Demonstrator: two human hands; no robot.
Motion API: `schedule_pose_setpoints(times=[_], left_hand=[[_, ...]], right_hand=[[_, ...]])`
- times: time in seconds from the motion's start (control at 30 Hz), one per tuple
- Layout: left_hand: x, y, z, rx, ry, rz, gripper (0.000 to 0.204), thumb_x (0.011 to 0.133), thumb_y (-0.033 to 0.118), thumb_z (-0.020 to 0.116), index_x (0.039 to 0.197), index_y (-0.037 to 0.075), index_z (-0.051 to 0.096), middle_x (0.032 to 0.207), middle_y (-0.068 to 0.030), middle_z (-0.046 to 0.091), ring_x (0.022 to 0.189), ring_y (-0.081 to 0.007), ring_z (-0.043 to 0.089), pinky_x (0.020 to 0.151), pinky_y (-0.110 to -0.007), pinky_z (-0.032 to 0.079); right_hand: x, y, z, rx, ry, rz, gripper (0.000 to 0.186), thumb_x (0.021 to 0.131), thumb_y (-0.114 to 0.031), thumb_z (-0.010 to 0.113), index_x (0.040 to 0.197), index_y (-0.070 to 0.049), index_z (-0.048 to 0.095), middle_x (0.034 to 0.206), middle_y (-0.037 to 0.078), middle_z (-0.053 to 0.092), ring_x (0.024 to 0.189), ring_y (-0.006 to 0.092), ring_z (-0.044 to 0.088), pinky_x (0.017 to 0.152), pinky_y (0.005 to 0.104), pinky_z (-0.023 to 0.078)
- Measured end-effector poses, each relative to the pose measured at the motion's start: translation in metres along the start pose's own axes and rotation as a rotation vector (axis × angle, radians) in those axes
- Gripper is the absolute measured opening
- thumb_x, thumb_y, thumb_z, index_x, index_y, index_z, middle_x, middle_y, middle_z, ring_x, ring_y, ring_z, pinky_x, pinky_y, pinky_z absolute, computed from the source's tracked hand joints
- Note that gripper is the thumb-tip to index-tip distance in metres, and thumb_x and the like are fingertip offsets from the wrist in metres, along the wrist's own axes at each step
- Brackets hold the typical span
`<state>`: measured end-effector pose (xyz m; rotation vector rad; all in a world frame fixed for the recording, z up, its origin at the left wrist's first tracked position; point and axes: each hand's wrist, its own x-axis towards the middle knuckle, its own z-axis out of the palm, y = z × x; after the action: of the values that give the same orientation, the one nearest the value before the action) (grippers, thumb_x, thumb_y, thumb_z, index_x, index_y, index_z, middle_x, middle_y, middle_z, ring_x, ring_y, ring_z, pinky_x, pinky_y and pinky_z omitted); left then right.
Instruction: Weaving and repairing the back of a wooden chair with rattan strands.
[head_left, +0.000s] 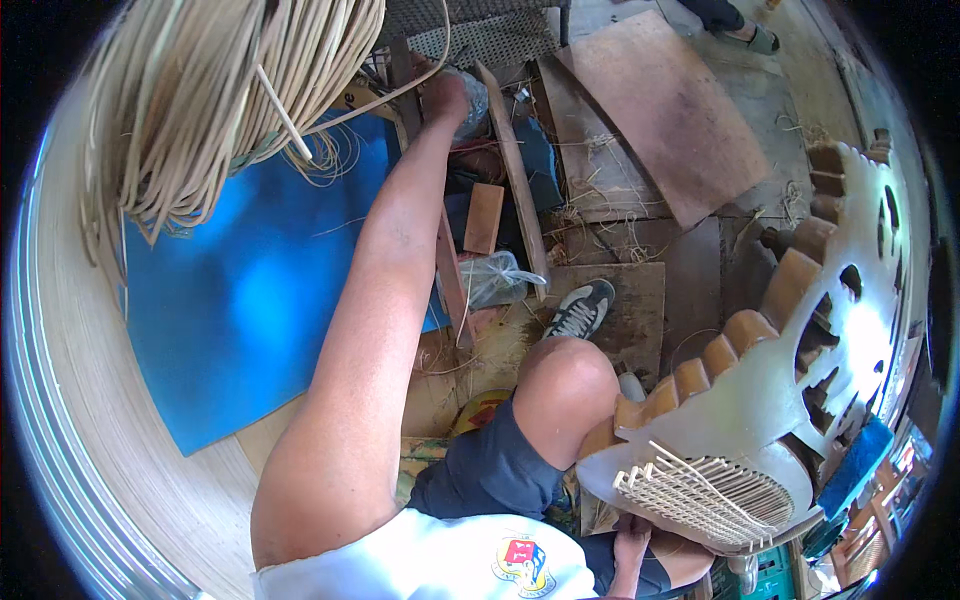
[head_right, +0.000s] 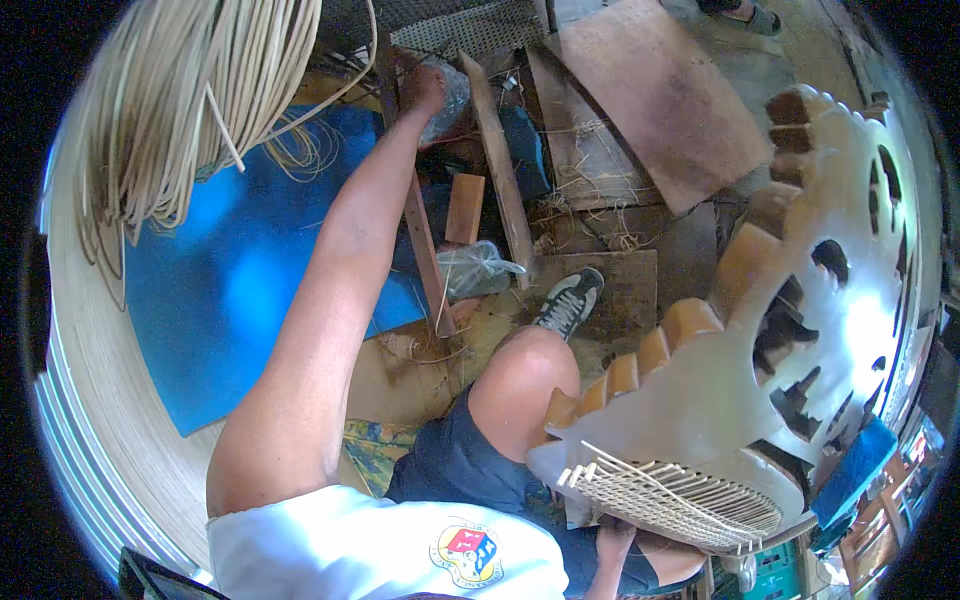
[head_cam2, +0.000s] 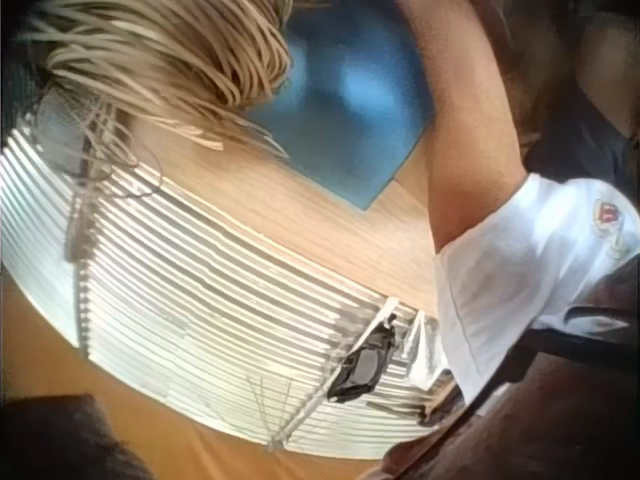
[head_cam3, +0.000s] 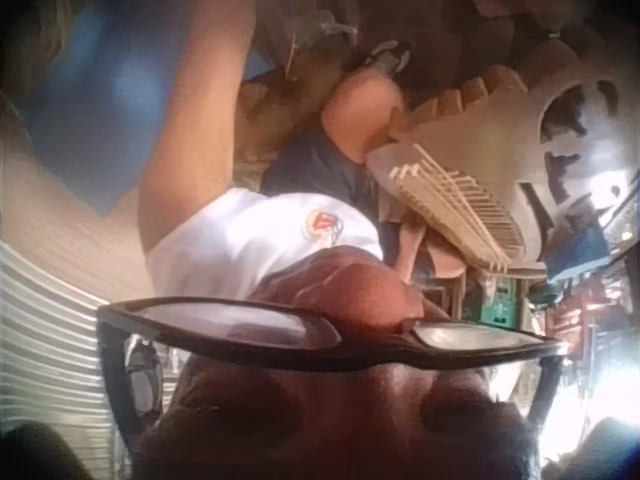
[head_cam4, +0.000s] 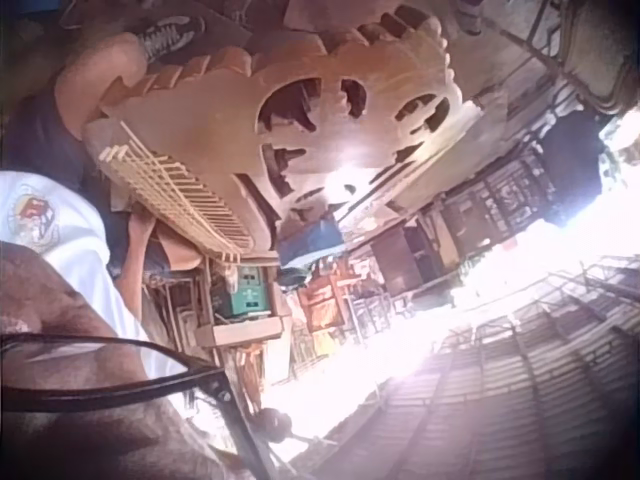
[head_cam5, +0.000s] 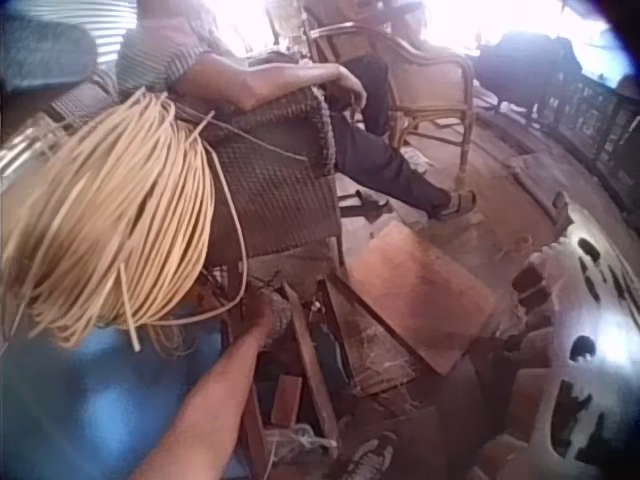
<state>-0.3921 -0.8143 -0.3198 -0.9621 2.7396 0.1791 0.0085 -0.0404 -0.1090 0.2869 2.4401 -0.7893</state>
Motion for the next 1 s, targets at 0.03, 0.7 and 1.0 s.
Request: schedule_pose_setpoints(times=[0.03, 0.7, 1.0], left_hand=[[-0.003, 0.004, 0.008, -0.065, 0.065, 0.056, 0.033, 0.099, 0.021, 0.054, 0.125, 0.01, 0.071, 0.124, -0.0196, 0.07, 0.12, -0.0367, 0.066, 0.099, -0.047, 0.054], [-0.061, -0.103, -0.048, -2.09, -0.456, 0.052, 0.028, 0.098, 0.002, 0.062, 0.127, 0.002, 0.059, 0.121, -0.0128, 0.068, 0.113, -0.0258, 0.065, 0.102, -0.035, 0.054], [-0.157, -0.092, -0.039, -1.924, -0.244, -0.07, 0.021, 0.098, 0.003, 0.068, 0.118, 0.007, 0.063, 0.113, -0.0117, 0.071, 0.102, -0.0229, 0.071, 0.09, -0.033, 0.062]], right_hand=[[-0.002, 0.005, -0.003, -0.003, 0.013, 0.009, 0.021, 0.102, -0.016, 0.058, 0.098, 0.003, 0.066, 0.073, 0.011, 0.062, 0.064, 0.0179, 0.055, 0.064, 0.0367, 0.047], [-0.01, -0.105, -0.028, 0.015, 0.034, 0.018, 0.025, 0.097, -0.021, 0.064, 0.106, 0.002, 0.068, 0.089, 0.021, 0.07, 0.083, 0.0363, 0.069, 0.077, 0.0403, 0.052], [-0.162, -0.048, -0.235, -0.446, 0.436, 0.133, 0.016, 0.098, -0.016, 0.059, 0.098, -0.006, 0.072, 0.092, 0.016, 0.072, 0.082, 0.0352, 0.07, 0.075, 0.0412, 0.055]])
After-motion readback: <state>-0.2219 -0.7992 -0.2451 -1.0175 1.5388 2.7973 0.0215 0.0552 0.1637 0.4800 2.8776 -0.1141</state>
